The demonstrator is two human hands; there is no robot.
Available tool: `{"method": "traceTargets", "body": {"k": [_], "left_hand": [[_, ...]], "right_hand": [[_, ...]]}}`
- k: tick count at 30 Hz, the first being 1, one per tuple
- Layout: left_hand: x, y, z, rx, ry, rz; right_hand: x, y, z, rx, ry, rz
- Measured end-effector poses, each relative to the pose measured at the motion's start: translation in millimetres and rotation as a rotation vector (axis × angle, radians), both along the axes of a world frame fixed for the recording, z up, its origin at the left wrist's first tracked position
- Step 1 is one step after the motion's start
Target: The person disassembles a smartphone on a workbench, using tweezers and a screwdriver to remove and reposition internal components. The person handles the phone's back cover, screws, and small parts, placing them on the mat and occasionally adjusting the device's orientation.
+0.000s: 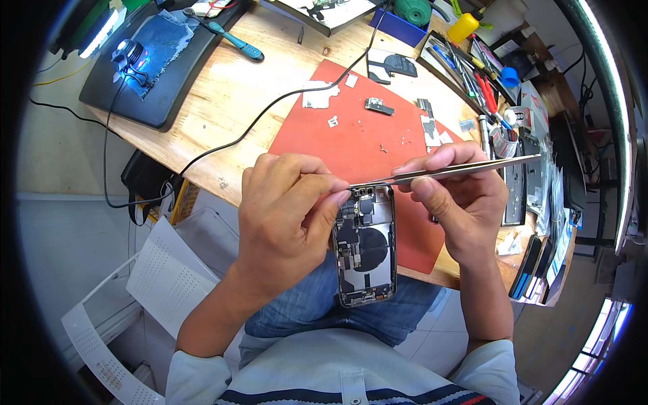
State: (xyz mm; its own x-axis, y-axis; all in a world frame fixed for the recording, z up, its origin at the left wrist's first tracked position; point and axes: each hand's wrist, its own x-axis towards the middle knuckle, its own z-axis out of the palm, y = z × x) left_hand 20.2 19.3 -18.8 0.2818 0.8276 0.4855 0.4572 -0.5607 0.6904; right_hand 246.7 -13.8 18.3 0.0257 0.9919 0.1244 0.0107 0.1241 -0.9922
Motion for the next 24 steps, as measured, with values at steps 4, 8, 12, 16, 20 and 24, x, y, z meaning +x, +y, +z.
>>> {"method": "traceTargets", "body": {"k": [4,8,12,16,20,24], "left_hand": [[0.7,-1.7,3.3,0.037,0.019,-0.005],[1.2,-2.2,6.0,0.044,0.029,-0.012],[1.2,-2.4,6.5,0.059,0.042,-0.015],[0.9,-3.1,6.0,0.064,0.062,-0.016],[0.5,-2.2,4.7,0.075,0.053,-0.024],[0.6,-2.3,4.3,0.065,0.050,-0.006]], "right_hand": [[0.9,-0.2,-3.9,-0.011,-0.006,0.028],[1.6,-1.2,-3.0,-0.005,0.014,0.030],[1.9,-2.9,-1.3,-0.012,0.002,0.007],[1.5,-2.4,-2.9,-0.004,0.015,0.018],[-0.1,-2.0,-4.5,-0.012,0.011,0.035],[-0.1,-3.2,-2.7,-0.017,0.019,0.032]]}}
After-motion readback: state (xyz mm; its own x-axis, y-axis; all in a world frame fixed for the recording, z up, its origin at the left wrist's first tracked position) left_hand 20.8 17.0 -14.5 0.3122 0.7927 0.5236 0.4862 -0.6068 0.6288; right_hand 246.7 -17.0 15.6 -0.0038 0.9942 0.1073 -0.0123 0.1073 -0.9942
